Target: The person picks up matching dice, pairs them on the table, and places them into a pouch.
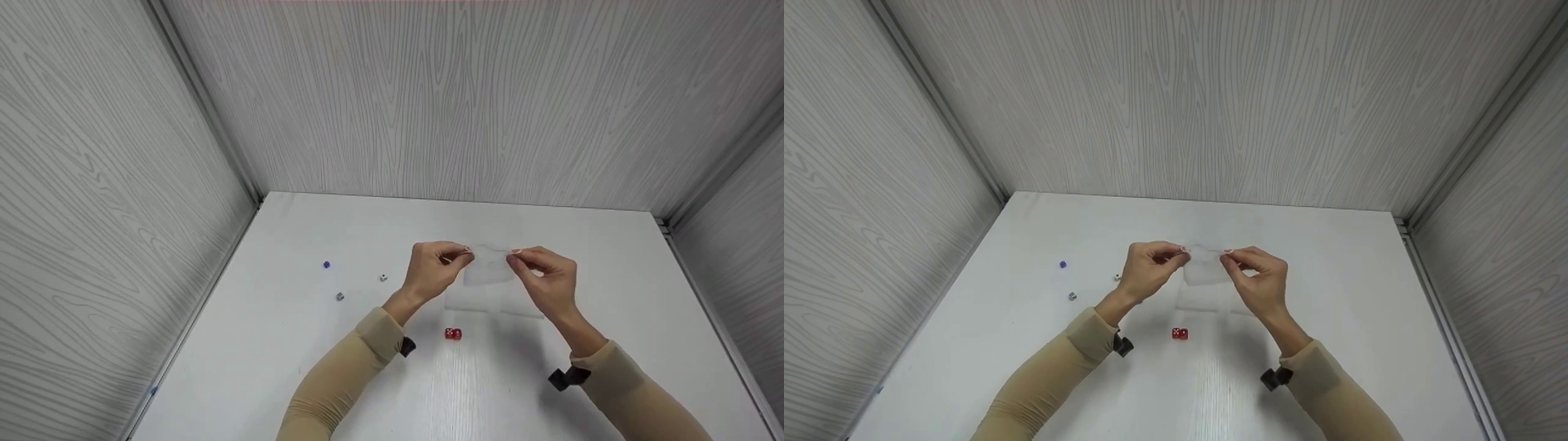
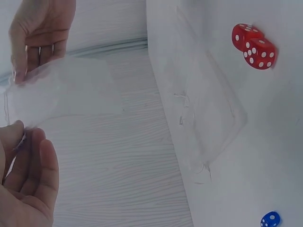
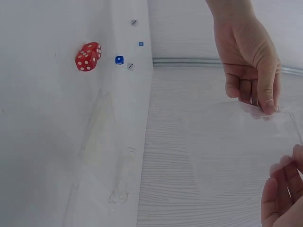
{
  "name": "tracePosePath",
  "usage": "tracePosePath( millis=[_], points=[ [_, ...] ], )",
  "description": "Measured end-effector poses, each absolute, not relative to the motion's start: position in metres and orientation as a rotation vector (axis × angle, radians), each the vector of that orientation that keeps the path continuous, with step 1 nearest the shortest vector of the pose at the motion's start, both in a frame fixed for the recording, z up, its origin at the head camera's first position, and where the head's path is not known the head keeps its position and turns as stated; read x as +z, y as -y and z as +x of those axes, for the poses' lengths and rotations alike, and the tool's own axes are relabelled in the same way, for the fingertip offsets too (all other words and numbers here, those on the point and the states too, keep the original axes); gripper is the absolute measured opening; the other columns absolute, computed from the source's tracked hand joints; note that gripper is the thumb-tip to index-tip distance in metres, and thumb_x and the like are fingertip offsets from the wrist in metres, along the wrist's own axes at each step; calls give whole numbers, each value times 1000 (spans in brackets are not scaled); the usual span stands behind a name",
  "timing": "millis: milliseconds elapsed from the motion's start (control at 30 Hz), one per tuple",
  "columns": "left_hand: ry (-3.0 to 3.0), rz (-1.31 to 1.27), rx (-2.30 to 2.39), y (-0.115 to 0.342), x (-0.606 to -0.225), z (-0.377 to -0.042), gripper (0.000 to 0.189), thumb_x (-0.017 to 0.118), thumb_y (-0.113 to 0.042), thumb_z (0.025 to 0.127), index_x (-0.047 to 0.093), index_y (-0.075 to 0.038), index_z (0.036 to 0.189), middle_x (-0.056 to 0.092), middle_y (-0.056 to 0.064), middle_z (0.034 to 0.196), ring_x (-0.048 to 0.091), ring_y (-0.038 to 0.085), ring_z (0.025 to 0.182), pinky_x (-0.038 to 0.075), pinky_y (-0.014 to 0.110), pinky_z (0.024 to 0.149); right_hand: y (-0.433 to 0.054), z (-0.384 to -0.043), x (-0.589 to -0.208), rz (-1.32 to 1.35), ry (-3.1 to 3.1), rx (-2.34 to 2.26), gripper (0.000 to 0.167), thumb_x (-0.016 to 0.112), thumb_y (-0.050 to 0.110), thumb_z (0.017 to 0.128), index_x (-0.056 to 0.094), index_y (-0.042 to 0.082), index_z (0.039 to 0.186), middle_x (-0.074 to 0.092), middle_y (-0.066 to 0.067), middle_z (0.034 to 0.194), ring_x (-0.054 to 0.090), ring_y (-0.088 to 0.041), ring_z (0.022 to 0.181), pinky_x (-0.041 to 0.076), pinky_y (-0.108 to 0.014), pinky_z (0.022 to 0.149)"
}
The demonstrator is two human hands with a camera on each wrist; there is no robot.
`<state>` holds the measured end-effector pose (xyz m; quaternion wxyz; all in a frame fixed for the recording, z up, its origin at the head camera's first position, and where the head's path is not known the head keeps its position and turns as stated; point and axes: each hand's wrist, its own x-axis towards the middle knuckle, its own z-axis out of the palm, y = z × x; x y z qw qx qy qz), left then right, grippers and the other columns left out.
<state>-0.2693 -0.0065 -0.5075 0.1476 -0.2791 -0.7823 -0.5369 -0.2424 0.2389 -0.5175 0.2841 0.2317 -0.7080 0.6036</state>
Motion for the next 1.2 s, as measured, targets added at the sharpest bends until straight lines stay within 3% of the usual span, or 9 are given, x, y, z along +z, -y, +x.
tracePosePath(
  millis=[100, 233, 400, 533, 667, 733, 800, 967, 1200],
  points=[
    [2278, -767, -1570, 7, -509, -268, 11, 82, -12, 102, 90, -5, 104, 89, 10, 97, 82, 13, 80, 63, 18, 75, -239, -239, -522, 562, 1913, 1591, 13, 78, -20, 91, 84, -11, 97, 83, 17, 95, 77, 4, 85, 62, -13, 76],
    [2310, -748, -1595, 7, -510, -266, 11, 82, -14, 102, 90, -6, 102, 88, 9, 91, 75, 1, 73, 59, 16, 70, -237, -235, -524, 524, 1949, 1549, 13, 80, -17, 92, 86, -8, 97, 85, 6, 92, 75, 5, 82, 60, -12, 73],
    [2312, -776, -1598, 8, -511, -262, 11, 82, -15, 103, 90, -7, 102, 88, 8, 94, 78, 7, 77, 61, 17, 72, -235, -231, -524, 541, 1954, 1502, 15, 81, -17, 91, 88, -4, 97, 85, -12, 88, 75, 5, 81, 60, -12, 72],
    [2304, -773, -1599, 10, -513, -262, 10, 82, -14, 102, 90, -7, 102, 88, 9, 93, 79, 10, 77, 62, 20, 72, -236, -232, -526, 550, 1913, 1556, 15, 78, -20, 91, 86, -8, 98, 85, 2, 89, 76, 4, 78, 60, -13, 68],
    [2316, -698, -1613, 12, -514, -262, 11, 82, -13, 102, 89, -6, 99, 86, 9, 87, 74, 4, 73, 59, 19, 70, -236, -231, -529, 519, 1911, 1639, 13, 77, -21, 92, 84, -12, 99, 84, 17, 91, 77, 4, 74, 60, -14, 63],
    [2328, -675, -1622, 12, -514, -262, 11, 82, -14, 102, 89, -7, 99, 86, 8, 86, 71, 0, 72, 58, 18, 70, -235, -230, -530, 534, 1922, 1640, 13, 77, -20, 92, 84, -11, 98, 85, 13, 89, 77, 4, 74, 61, -14, 63],
    [2337, -683, -1632, 11, -514, -261, 12, 81, -15, 102, 89, -7, 100, 86, 9, 87, 71, -1, 73, 58, 17, 71, -234, -229, -530, 579, 1920, 1621, 14, 78, -21, 91, 85, -10, 96, 86, 1, 86, 78, 3, 73, 61, -15, 65],
    [2327, -745, -1640, 11, -512, -258, 12, 80, -14, 103, 89, -6, 102, 87, 9, 90, 72, 2, 75, 58, 17, 71, -231, -227, -529, 679, 1910, 1555, 19, 79, -22, 88, 87, -5, 93, 81, -26, 81, 77, 5, 75, 62, -14, 68],
    [2288, -807, -1669, 6, -514, -254, 10, 80, -8, 103, 89, -4, 105, 88, 12, 95, 82, 22, 78, 62, 19, 70, -224, -225, -528, 768, 1916, 1501, 26, 81, -24, 84, 88, 1, 91, 83, -21, 84, 77, 5, 82, 63, -15, 73]
  ],
)
